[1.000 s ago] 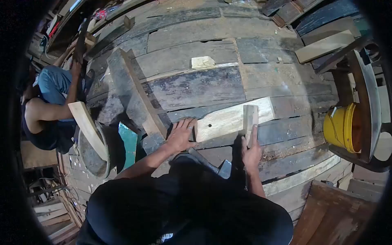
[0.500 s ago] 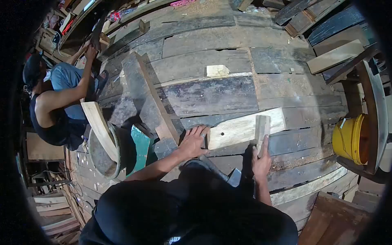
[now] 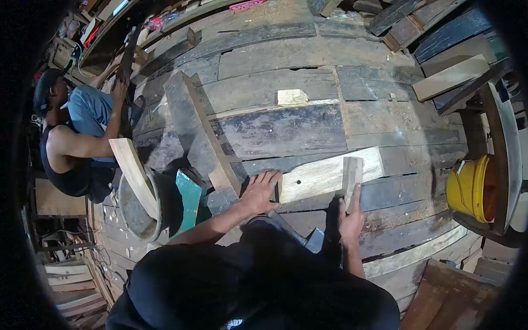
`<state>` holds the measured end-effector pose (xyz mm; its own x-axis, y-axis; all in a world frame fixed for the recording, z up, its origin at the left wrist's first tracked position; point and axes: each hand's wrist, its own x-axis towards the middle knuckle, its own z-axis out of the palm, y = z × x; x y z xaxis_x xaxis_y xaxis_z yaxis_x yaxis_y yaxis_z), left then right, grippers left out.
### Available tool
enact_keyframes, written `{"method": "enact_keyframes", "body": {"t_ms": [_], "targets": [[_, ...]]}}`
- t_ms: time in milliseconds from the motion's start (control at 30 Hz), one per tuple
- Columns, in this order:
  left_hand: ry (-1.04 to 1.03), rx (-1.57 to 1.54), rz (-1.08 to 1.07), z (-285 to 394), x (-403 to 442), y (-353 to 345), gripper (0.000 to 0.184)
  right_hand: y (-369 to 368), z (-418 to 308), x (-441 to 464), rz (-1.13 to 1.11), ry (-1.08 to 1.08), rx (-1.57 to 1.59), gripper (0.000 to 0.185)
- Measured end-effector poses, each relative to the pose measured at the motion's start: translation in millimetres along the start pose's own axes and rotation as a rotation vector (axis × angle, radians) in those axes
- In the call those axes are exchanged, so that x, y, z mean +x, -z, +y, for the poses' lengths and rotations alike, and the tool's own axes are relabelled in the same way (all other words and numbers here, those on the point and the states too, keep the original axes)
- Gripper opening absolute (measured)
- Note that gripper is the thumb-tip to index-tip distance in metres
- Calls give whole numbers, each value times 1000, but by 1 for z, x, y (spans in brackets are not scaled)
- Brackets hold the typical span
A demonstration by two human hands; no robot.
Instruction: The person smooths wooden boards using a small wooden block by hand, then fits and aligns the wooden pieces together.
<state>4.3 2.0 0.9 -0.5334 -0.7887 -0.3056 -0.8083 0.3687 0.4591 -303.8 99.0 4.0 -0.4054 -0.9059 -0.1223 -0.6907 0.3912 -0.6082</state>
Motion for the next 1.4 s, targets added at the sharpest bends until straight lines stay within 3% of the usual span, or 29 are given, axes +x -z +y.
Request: {"method": "enact_keyframes", "body": {"t_ms": [333, 400, 500, 733, 967, 1300, 1400], "targets": [[-7, 2, 8, 1, -1, 1, 107, 3, -3, 0, -63, -68, -3, 75], [1, -5, -3, 1, -1, 2, 108, -3, 2, 0, 55, 86, 26, 76], [7, -3, -16, 2, -1, 3, 108, 1, -4, -1, -6, 0, 21, 77], [10, -10, -14, 2, -2, 3, 108, -5, 7, 0, 43, 72, 75, 76], [20, 37, -46, -3, 2, -3, 107, 8, -11, -1, -76, -104, -15, 75], [-12, 1, -4, 0, 1, 3, 110, -4, 6, 1, 35, 55, 2, 77], [-18, -5, 9, 0, 0, 2, 110, 0, -2, 1, -27, -60, 17, 78]]}}
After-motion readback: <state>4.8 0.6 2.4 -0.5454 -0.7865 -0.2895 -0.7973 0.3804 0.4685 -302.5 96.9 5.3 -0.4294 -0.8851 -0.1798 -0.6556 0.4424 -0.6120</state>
